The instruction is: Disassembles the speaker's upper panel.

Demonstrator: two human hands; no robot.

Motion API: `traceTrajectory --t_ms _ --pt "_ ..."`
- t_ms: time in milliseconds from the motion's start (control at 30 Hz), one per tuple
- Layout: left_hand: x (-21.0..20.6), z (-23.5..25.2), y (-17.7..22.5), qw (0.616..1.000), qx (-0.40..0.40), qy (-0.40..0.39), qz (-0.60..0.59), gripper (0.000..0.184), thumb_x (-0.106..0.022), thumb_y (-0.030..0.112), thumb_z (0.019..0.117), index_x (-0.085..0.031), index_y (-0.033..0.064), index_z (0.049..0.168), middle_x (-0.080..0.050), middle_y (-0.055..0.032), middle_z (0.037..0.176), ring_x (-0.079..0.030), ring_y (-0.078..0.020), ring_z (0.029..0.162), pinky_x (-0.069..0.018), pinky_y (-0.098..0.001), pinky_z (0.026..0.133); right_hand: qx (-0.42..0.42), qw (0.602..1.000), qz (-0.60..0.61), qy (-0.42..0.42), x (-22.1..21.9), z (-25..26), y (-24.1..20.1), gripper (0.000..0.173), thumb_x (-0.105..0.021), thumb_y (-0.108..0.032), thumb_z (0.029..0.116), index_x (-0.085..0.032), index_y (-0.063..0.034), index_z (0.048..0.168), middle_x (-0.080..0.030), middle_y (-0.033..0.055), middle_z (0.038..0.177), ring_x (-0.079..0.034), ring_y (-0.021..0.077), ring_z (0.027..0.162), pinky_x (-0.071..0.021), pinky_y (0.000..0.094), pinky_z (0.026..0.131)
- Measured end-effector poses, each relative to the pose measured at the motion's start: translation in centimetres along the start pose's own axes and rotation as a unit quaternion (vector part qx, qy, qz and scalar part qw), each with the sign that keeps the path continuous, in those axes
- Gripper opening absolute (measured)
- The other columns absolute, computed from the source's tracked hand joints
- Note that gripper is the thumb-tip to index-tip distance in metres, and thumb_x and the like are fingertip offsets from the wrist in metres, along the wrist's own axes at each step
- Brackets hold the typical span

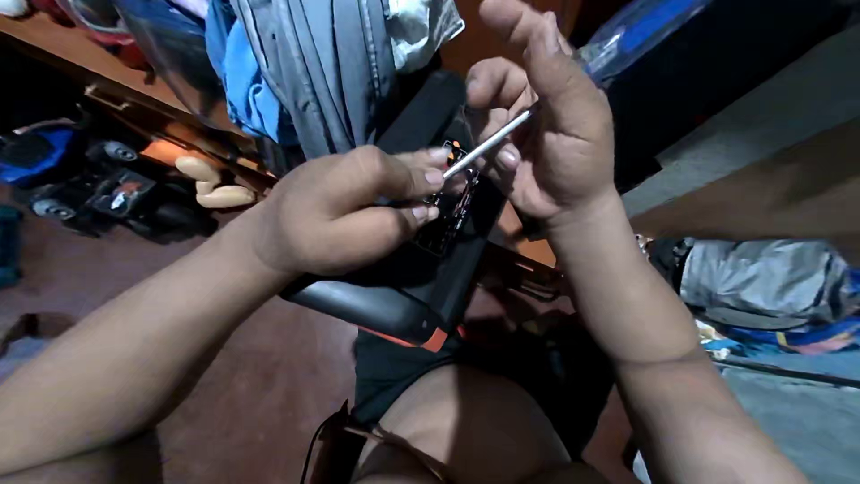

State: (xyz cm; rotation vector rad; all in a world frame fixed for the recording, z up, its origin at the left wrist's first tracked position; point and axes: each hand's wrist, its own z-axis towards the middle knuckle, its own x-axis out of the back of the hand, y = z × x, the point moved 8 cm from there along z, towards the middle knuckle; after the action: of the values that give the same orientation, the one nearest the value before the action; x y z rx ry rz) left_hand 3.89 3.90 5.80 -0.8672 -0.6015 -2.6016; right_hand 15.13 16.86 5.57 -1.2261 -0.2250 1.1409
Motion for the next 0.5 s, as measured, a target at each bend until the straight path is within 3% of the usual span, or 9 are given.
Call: traceTrajectory --t_ms 67,100,133,200,233,300,333,400,500 --pt "0.0 -0.5 0.1 0.997 -0.035 0.01 0.068 0.009 -0.065 0.003 0.0986 -0.061 -0.0007 0.092 -0.065 -0.0171 0.108 -0.066 -0.0229 0.108 -0.0569 -0.0343 0.092 0.033 0.999 -0.004 -0.006 -0.9 -0.2 -0.9 0.012 -0.041 -0.01 0.1103 -0.05 -0.0045 0.105 -0.06 0.0062 0.071 -0.049 0.008 0.046 -0.041 0.0195 0.039" --pt "0.3 -0.3 -0.3 0.999 0.002 0.006 0.051 0.008 -0.066 0.007 0.0978 -0.064 -0.0011 0.097 -0.065 -0.0147 0.106 -0.063 -0.0191 0.102 -0.0538 -0.0315 0.089 0.041 0.999 -0.022 -0.006 -1.3 -0.5 -1.2 0.013 -0.045 -0.007 0.1086 -0.05 -0.0057 0.097 -0.057 0.0047 0.066 -0.049 0.008 0.046 -0.0417 0.0197 0.04" --pt "0.4 0.1 -1.0 0.998 0.06 -0.01 0.021 0.018 -0.067 0.013 0.0975 -0.065 0.0004 0.109 -0.069 -0.0089 0.108 -0.065 -0.0125 0.101 -0.0553 -0.0285 0.09 0.04 0.998 -0.053 -0.004 -1.5 -0.7 -1.3 0.014 -0.049 -0.005 0.1072 -0.05 -0.0066 0.094 -0.057 0.0038 0.065 -0.051 0.0078 0.046 -0.0435 0.0194 0.04" --pt "0.0 0.8 -2.1 0.985 0.157 -0.064 -0.026 0.047 -0.067 0.021 0.0979 -0.051 0.0025 0.138 -0.068 -0.0017 0.109 -0.068 -0.005 0.095 -0.0609 -0.0245 0.088 0.012 0.992 -0.125 -0.004 -2.0 -1.1 -1.2 0.012 -0.055 -0.004 0.1052 -0.05 -0.0068 0.094 -0.06 0.0037 0.069 -0.055 0.0078 0.049 -0.0465 0.0191 0.042" --pt "-0.3 1.0 -2.5 0.981 0.177 -0.082 -0.011 0.048 -0.066 0.023 0.0986 -0.053 0.0034 0.141 -0.068 -0.0006 0.107 -0.068 -0.0033 0.092 -0.0607 -0.0227 0.086 -0.003 0.988 -0.156 -0.01 -2.4 -1.1 -1.2 0.011 -0.058 -0.004 0.1037 -0.05 -0.0062 0.096 -0.062 0.0038 0.071 -0.056 0.008 0.05 -0.0482 0.0198 0.042" --pt "-0.4 1.5 -3.1 0.978 0.176 -0.102 0.047 0.027 -0.063 0.024 0.0994 -0.071 0.0068 0.118 -0.071 -0.0003 0.103 -0.066 -0.0027 0.094 -0.0549 -0.0221 0.089 -0.006 0.973 -0.226 -0.04 -2.7 -1.0 -2.0 0.011 -0.065 -0.004 0.0997 -0.053 -0.0049 0.099 -0.062 0.0023 0.078 -0.058 0.0079 0.055 -0.0531 0.0218 0.046" --pt "-0.2 1.7 -3.6 0.975 0.181 -0.11 0.063 0.022 -0.062 0.025 0.1002 -0.074 0.0098 0.111 -0.072 0.0001 0.104 -0.065 -0.0025 0.096 -0.0532 -0.0222 0.091 0.006 0.966 -0.255 -0.048 -2.7 -0.8 -3.0 0.009 -0.067 -0.005 0.0977 -0.058 -0.004 0.099 -0.063 0.0019 0.081 -0.059 0.0083 0.058 -0.0541 0.0234 0.049" --pt "0.3 2.1 -5.0 0.969 0.211 -0.112 0.056 0.02 -0.061 0.026 0.1009 -0.075 0.0133 0.107 -0.071 0.0015 0.105 -0.065 -0.0018 0.096 -0.0536 -0.024 0.089 0.028 0.959 -0.28 -0.032 -2.1 -0.7 -5.6 0.003 -0.064 -0.006 0.097 -0.065 -0.0047 0.094 -0.069 0.002 0.082 -0.065 0.0101 0.063 -0.06 0.0264 0.056" --pt "0.9 3.2 -7.2 0.963 0.258 -0.08 -0.014 0.018 -0.061 0.028 0.1031 -0.074 0.0171 0.109 -0.072 0.0088 0.099 -0.066 0.0036 0.087 -0.0567 -0.0176 0.08 0.048 0.959 -0.277 -0.027 -1.2 -0.3 -8.4 0.01 -0.061 -0.002 0.0986 -0.065 -0.0008 0.089 -0.073 0.0103 0.081 -0.073 0.0192 0.068 -0.0653 0.0326 0.062"
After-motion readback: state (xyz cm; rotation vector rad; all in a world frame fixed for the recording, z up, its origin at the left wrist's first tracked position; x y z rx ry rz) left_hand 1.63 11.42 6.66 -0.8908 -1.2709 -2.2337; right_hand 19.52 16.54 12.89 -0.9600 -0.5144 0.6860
